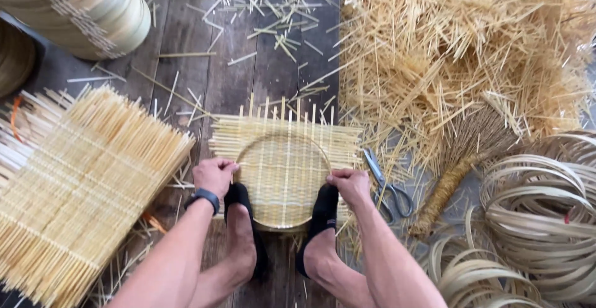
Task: The person sits on the floor of a bamboo workshop and assembles a round woven bamboo sieve. They lay a woven bamboo mat over a wooden mold, trim excess bamboo strips with scissors, tuck and weave the strips around the rim, and fit a bamboo ring around the edge.
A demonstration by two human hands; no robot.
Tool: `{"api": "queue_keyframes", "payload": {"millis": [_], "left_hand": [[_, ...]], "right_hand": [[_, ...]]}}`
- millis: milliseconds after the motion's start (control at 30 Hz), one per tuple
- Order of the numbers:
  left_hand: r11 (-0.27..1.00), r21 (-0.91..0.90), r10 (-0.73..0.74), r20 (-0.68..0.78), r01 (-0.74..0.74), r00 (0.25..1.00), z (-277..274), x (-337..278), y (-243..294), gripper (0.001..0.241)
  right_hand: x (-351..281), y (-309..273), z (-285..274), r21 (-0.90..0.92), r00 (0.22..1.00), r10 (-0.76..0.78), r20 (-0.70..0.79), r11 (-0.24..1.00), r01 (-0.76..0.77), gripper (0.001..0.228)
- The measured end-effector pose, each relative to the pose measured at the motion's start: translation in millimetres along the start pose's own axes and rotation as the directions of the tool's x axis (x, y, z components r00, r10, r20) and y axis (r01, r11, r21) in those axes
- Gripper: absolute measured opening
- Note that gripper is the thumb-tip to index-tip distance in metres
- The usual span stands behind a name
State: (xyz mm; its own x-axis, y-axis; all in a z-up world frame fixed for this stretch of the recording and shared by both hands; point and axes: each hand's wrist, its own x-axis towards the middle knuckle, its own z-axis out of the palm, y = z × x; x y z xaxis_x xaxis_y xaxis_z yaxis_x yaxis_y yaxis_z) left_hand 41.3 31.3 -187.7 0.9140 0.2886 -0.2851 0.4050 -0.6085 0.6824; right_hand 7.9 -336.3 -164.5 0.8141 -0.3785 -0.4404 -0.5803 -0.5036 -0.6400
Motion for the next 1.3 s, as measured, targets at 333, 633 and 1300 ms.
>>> {"api": "queue_keyframes", "payload": {"millis": [333, 633, 1300], "left_hand": [[0.419, 0.206, 0.877, 0.159, -0.884, 0.453, 27, 53, 128, 0.026], [0.792, 0.197, 0.535, 0.231, -0.578, 0.812, 55, 49, 125, 0.021], [0.922, 0.341, -0.020, 0.515, -0.183, 0.857, 62, 68, 151, 0.056]], "right_hand": [[-123, -92, 57, -0.357, 0.589, -0.667, 0.456, 0.469, 0.808, 0.091], [-114, -79, 80, -0.640, 0.426, -0.776, 0.465, 0.037, 0.767, 0.100], [63, -95, 56, 0.114, 0.875, -0.452, 0.175, 0.892, 0.438, 0.019]]}}
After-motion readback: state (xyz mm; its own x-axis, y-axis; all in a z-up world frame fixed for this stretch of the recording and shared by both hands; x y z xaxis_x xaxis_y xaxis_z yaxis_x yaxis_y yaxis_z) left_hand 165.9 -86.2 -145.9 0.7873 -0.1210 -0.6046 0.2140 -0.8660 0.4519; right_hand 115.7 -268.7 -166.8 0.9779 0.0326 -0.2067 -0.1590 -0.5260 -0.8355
